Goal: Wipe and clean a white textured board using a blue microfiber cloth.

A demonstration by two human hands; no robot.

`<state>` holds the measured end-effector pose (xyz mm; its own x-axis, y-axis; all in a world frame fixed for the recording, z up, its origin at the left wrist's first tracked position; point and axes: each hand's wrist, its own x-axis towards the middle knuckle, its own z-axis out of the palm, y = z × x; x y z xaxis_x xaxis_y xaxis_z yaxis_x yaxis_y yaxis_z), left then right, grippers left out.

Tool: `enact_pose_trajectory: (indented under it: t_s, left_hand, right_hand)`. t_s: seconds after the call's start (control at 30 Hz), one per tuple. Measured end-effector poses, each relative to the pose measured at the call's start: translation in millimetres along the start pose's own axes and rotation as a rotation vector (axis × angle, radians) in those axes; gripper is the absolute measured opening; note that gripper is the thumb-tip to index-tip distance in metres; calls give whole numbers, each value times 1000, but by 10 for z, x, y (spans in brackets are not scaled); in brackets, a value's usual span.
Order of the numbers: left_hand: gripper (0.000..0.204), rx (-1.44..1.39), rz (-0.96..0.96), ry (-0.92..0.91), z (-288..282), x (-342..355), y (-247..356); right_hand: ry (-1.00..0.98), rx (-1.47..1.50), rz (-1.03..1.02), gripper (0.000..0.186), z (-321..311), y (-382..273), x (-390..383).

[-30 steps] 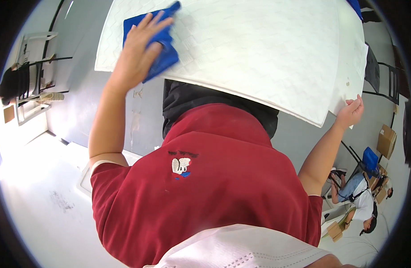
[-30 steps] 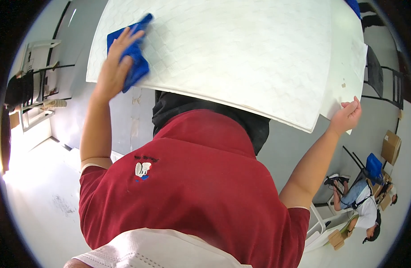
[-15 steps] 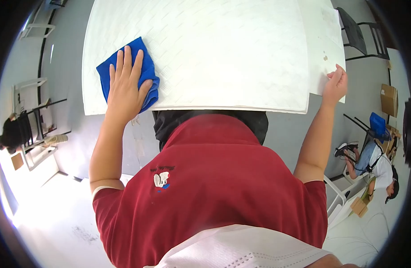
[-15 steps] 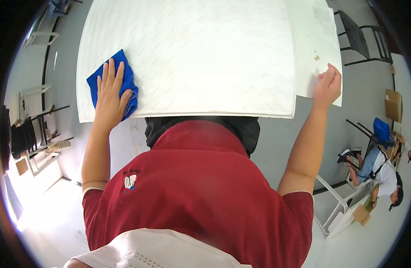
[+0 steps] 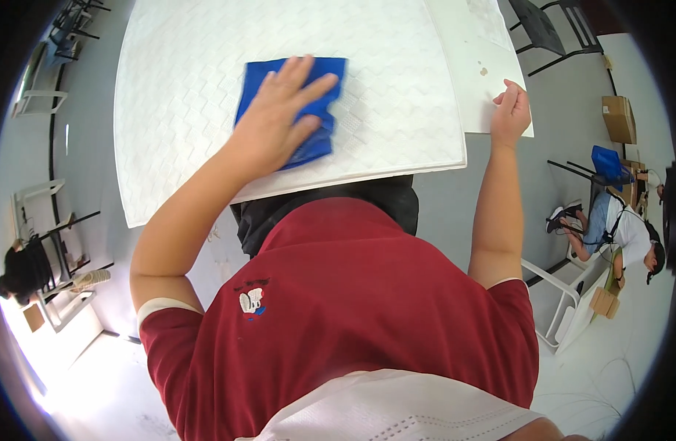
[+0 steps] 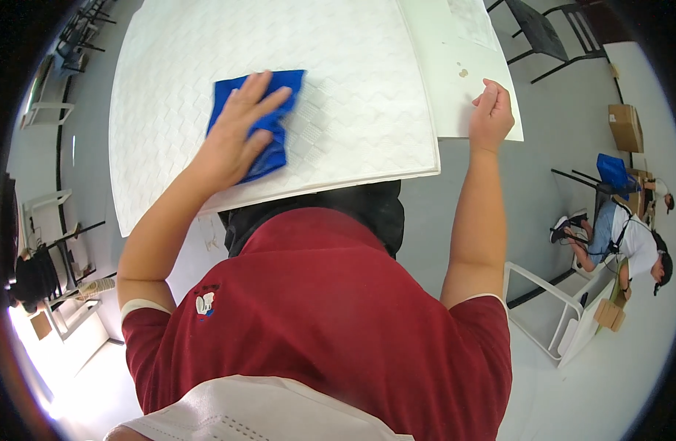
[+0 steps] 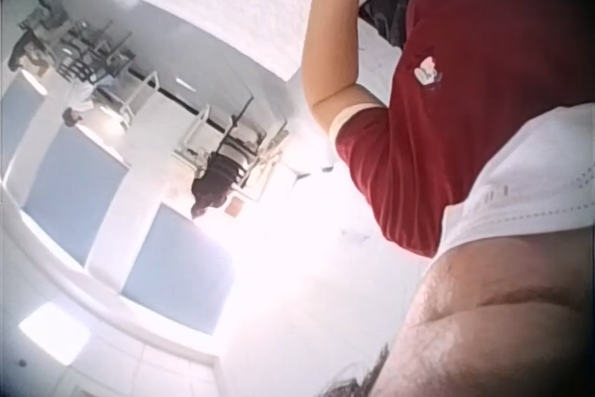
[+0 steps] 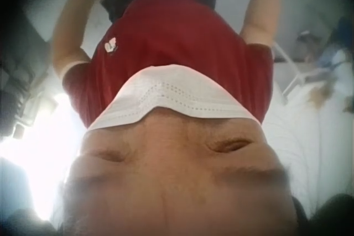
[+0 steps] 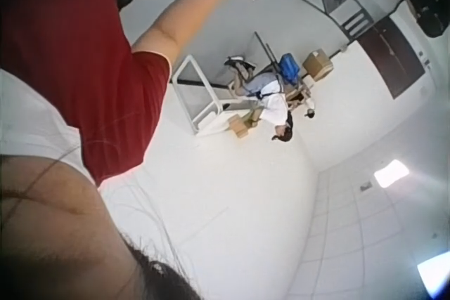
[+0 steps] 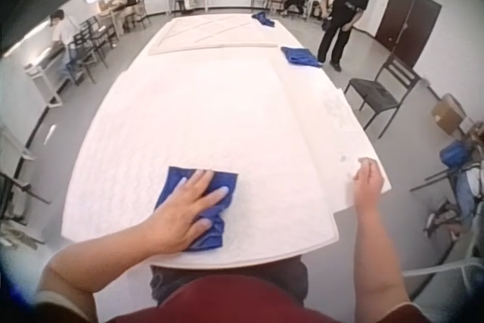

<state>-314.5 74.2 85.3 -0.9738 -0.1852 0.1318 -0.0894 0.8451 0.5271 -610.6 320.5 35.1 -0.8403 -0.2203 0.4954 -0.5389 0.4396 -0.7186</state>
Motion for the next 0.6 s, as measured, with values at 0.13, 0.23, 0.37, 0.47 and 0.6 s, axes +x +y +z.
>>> enact_pose_trajectory:
  t_s: [0.13,0.23,0.37,0.47,0.6]
  left_hand:
    - [61,383,78,-124,241,151,174]
    - [58,447,74,-157,223,166,167]
    - [57,442,90,-142,246,188,158]
    - [56,416,83,-126,225,174,155]
    - [60,385,55,-131,236,169,147]
  right_hand:
    - [-13,15,36,28,-14,-28,3]
    - [-14,42,16,28,-13,0,11]
    - [-5,16,17,28,-25,20,26]
    - [-11,30,11,28,-6,18,41]
    - [-12,5,14,28,-7,-7,29]
